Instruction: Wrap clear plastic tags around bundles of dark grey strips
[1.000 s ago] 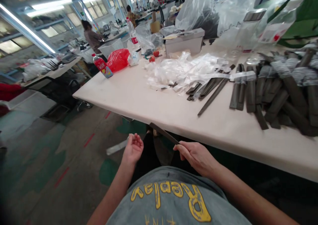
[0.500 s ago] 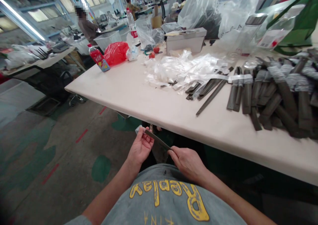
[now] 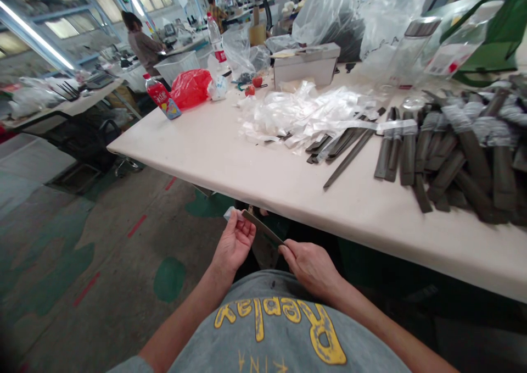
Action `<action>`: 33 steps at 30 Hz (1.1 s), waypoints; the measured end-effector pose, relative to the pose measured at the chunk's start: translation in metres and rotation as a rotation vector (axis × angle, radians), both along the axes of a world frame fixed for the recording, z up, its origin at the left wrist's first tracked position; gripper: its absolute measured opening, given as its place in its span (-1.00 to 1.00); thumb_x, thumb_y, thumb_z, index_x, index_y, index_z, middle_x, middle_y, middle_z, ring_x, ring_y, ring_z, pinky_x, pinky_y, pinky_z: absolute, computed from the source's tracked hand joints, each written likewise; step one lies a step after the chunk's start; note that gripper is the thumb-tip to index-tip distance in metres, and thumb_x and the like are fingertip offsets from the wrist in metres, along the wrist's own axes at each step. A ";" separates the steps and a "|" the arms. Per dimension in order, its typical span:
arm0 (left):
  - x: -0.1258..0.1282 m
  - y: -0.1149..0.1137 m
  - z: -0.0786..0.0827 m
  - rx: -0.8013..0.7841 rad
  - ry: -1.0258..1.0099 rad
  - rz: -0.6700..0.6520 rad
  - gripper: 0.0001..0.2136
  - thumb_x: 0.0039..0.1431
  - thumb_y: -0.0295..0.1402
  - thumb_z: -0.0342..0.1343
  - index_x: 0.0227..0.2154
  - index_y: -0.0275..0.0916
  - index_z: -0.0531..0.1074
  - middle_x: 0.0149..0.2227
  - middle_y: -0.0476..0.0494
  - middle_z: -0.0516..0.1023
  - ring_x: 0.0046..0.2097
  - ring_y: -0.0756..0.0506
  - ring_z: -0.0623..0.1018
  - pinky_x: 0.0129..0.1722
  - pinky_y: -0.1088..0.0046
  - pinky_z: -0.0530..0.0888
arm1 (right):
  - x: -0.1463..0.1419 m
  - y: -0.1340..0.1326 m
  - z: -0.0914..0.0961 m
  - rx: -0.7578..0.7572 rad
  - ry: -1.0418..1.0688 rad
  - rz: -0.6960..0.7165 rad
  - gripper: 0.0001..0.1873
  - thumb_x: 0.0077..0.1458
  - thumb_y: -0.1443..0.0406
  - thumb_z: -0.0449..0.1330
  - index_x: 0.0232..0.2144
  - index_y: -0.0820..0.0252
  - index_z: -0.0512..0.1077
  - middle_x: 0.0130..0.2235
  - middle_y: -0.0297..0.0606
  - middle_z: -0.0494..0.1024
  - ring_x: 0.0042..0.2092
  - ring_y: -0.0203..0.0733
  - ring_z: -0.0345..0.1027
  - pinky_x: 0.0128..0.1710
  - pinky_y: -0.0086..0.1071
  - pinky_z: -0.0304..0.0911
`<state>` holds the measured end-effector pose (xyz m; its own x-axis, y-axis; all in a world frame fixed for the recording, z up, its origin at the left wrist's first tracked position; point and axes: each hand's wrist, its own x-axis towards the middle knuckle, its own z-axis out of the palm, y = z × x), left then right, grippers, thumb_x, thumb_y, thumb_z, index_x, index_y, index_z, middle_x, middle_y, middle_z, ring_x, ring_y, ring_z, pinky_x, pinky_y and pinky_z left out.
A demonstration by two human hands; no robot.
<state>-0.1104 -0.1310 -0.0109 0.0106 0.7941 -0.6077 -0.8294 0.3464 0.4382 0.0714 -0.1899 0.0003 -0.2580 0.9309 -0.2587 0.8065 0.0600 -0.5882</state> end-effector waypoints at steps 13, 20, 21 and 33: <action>0.018 -0.031 -0.015 0.160 0.189 -0.325 -0.78 -0.11 -0.33 0.37 -0.42 -0.35 0.54 -0.41 -0.09 0.57 -0.39 0.03 0.51 -0.33 0.56 0.42 | -0.013 0.014 0.000 -0.188 0.275 0.033 -0.56 0.30 0.18 -0.18 -0.45 0.21 0.38 -0.58 -0.29 0.47 -0.59 -0.29 0.33 -0.55 -0.47 0.14; 0.004 -0.009 -0.008 0.346 0.316 -0.174 -0.77 0.01 -0.28 0.29 -0.26 -0.27 0.55 -0.22 -0.12 0.58 -0.23 0.00 0.51 -0.21 0.52 0.41 | -0.014 0.017 -0.002 -0.323 0.435 -0.010 -0.58 0.28 0.12 -0.15 -0.40 0.21 0.38 -0.60 -0.32 0.45 -0.63 -0.31 0.30 -0.61 -0.52 0.15; 0.004 -0.006 -0.006 0.360 0.338 -0.157 -0.79 0.01 -0.29 0.29 -0.30 -0.28 0.56 -0.25 -0.12 0.58 -0.24 0.00 0.51 -0.20 0.52 0.41 | -0.014 0.017 -0.002 -0.316 0.433 -0.009 -0.58 0.29 0.12 -0.15 -0.41 0.21 0.38 -0.61 -0.32 0.45 -0.63 -0.32 0.29 -0.61 -0.52 0.15; 0.008 0.003 0.001 0.374 0.381 -0.116 -0.76 -0.03 -0.25 0.30 -0.34 -0.30 0.56 -0.32 -0.11 0.58 -0.32 0.02 0.50 -0.28 0.54 0.42 | -0.016 0.023 -0.002 -0.244 0.461 -0.025 -0.54 0.28 0.04 -0.16 -0.43 0.19 0.35 -0.61 -0.35 0.44 -0.63 -0.31 0.30 -0.62 -0.52 0.13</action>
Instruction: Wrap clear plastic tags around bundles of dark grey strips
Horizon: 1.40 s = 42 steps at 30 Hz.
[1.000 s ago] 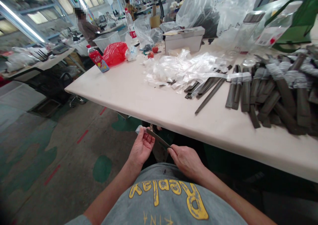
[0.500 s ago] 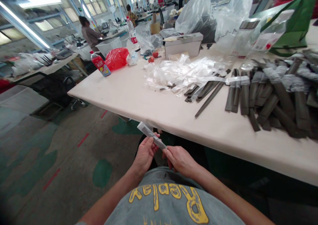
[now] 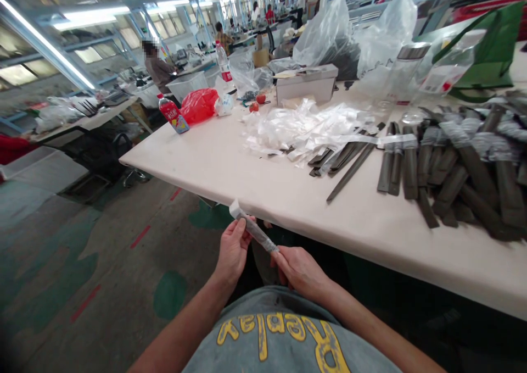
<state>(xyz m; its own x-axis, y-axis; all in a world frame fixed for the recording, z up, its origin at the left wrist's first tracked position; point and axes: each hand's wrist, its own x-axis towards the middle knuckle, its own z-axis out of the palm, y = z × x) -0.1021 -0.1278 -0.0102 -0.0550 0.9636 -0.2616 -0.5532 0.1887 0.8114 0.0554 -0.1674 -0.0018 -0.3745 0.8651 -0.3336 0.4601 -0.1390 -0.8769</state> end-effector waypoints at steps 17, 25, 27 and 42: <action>0.015 -0.001 0.001 -0.096 -0.031 -0.130 -0.75 -0.07 -0.24 0.34 -0.39 -0.33 0.55 -0.37 -0.14 0.60 -0.37 0.02 0.52 -0.33 0.55 0.44 | 0.005 0.002 -0.003 0.070 -0.004 -0.039 -0.51 0.28 0.01 -0.19 -0.44 0.17 0.32 -0.60 -0.35 0.43 -0.64 -0.31 0.27 -0.61 -0.50 0.13; 0.008 0.016 0.011 0.013 -0.068 -0.004 -0.77 -0.01 -0.24 0.29 -0.32 -0.26 0.53 -0.28 -0.06 0.59 -0.32 0.02 0.55 -0.30 0.54 0.44 | 0.006 -0.001 -0.003 0.061 -0.007 -0.023 -0.53 0.29 0.03 -0.16 -0.44 0.18 0.33 -0.60 -0.36 0.44 -0.61 -0.32 0.29 -0.58 -0.52 0.12; 0.010 0.016 0.009 -0.015 -0.058 -0.021 -0.77 -0.03 -0.24 0.31 -0.37 -0.29 0.52 -0.33 -0.08 0.59 -0.36 0.01 0.55 -0.32 0.54 0.44 | 0.005 0.000 -0.004 0.067 -0.012 -0.032 -0.54 0.29 0.04 -0.16 -0.44 0.18 0.33 -0.60 -0.36 0.44 -0.62 -0.33 0.28 -0.59 -0.51 0.11; 0.031 0.003 0.006 0.004 -0.015 -0.156 -0.74 0.01 -0.19 0.27 -0.33 -0.30 0.54 -0.30 -0.15 0.58 -0.26 -0.03 0.52 -0.21 0.49 0.41 | 0.011 0.000 -0.005 0.122 0.055 -0.092 -0.63 0.29 0.13 -0.16 -0.36 0.18 0.34 -0.54 -0.35 0.47 -0.59 -0.31 0.33 -0.58 -0.50 0.18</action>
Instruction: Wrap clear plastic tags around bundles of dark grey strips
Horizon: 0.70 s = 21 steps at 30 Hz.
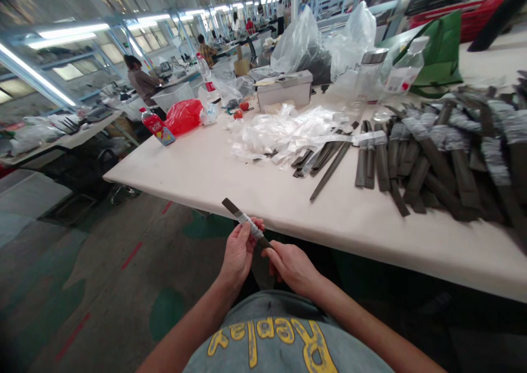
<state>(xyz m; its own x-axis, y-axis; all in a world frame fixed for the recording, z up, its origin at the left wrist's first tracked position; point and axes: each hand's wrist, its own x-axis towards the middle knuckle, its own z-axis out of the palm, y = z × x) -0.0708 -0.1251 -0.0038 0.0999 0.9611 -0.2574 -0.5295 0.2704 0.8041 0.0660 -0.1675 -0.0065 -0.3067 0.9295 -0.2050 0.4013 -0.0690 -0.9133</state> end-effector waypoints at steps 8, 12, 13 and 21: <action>0.017 -0.016 -0.006 0.030 0.093 -0.146 -0.74 0.07 -0.19 0.21 -0.33 -0.33 0.54 -0.47 -0.08 0.50 -0.47 0.04 0.40 -0.47 0.55 0.35 | 0.005 -0.006 0.003 0.019 0.024 -0.112 -0.59 0.29 0.08 -0.18 -0.42 0.17 0.29 -0.60 -0.37 0.42 -0.64 -0.31 0.28 -0.62 -0.49 0.18; 0.020 -0.013 -0.003 0.020 0.129 -0.203 -0.68 0.06 -0.16 0.22 -0.28 -0.35 0.54 -0.55 -0.02 0.44 -0.55 0.08 0.32 -0.54 0.57 0.31 | 0.010 -0.005 0.002 0.052 0.035 -0.103 -0.57 0.31 0.07 -0.18 -0.43 0.17 0.29 -0.60 -0.37 0.42 -0.64 -0.33 0.28 -0.62 -0.51 0.17; 0.019 -0.010 0.000 0.024 0.124 -0.178 -0.67 0.05 -0.16 0.23 -0.25 -0.34 0.54 -0.49 -0.07 0.49 -0.52 0.06 0.37 -0.49 0.56 0.35 | 0.012 -0.006 0.002 0.048 0.037 -0.101 -0.58 0.31 0.08 -0.18 -0.41 0.17 0.30 -0.60 -0.38 0.42 -0.63 -0.33 0.29 -0.61 -0.52 0.17; 0.031 -0.004 0.003 -0.081 0.184 -0.191 -0.62 -0.10 -0.12 0.32 -0.32 -0.36 0.56 -0.43 -0.14 0.58 -0.41 -0.06 0.52 -0.44 0.49 0.46 | 0.018 -0.013 0.000 0.076 0.050 -0.136 -0.65 0.30 0.21 -0.15 -0.37 0.20 0.35 -0.63 -0.42 0.35 -0.66 -0.39 0.23 -0.65 -0.59 0.14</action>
